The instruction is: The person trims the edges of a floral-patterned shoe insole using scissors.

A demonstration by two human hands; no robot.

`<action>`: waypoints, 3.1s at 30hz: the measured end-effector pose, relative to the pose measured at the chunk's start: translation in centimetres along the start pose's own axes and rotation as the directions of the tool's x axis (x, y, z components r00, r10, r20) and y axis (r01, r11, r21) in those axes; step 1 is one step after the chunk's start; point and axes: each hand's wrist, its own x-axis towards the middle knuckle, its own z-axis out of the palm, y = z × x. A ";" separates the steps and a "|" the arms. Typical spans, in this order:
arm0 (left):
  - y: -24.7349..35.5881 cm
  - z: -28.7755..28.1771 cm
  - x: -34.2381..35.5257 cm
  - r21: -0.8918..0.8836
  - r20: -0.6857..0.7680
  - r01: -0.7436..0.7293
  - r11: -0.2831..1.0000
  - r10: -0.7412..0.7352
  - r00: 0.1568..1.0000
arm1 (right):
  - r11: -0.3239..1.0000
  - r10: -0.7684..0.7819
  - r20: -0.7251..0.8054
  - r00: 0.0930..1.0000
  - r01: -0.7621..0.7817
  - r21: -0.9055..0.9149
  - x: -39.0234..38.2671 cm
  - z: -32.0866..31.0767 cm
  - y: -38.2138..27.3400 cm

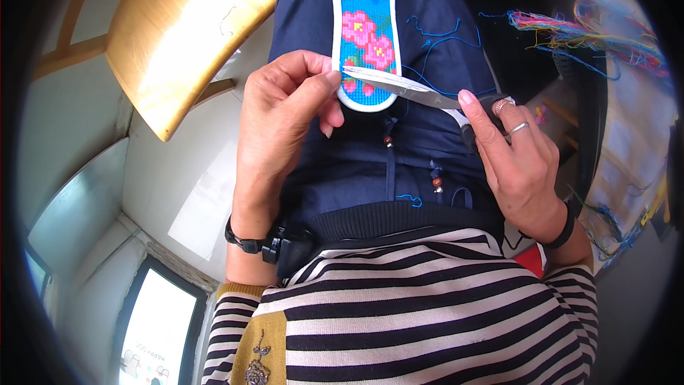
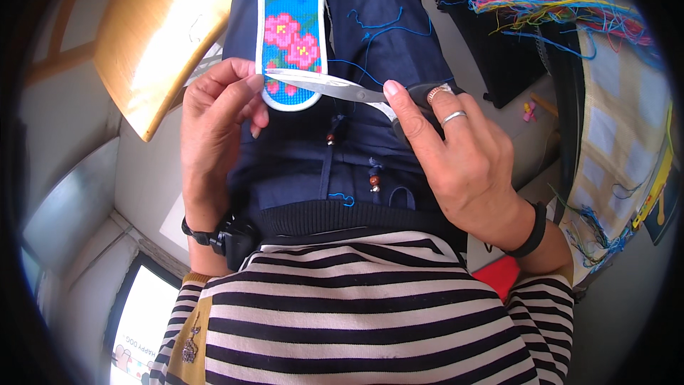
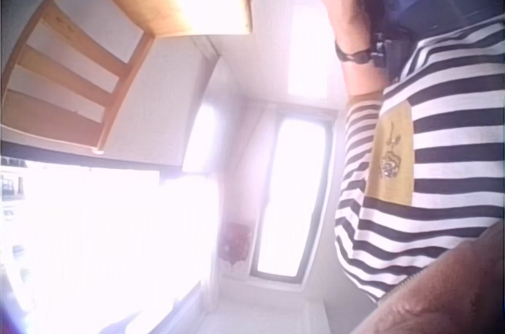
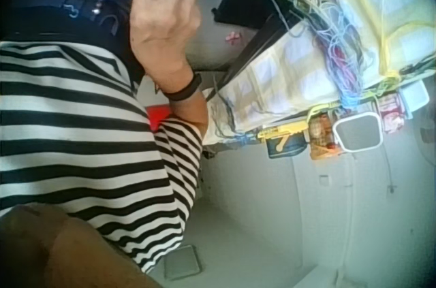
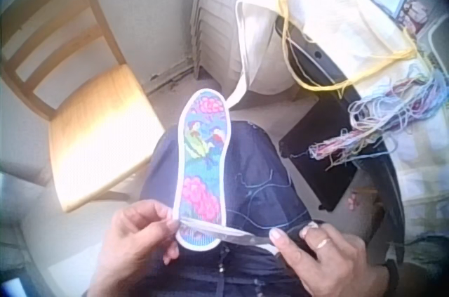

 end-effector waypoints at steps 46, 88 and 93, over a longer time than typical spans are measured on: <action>1.9 3.1 -2.5 -0.334 0.186 0.068 0.940 -0.005 0.982 | -0.174 0.605 0.305 0.735 -0.252 0.952 7.8 2.4 0.9; 3.0 3.3 -4.0 -0.266 0.052 -0.314 0.911 0.339 0.939 | 0.976 0.179 -0.201 0.963 -0.148 0.160 -1.0 -6.4 -0.1; 3.0 3.2 -3.9 -0.176 0.035 -0.356 0.918 0.368 0.929 | 0.992 0.093 -0.173 0.981 -0.078 0.095 -0.8 -6.9 0.2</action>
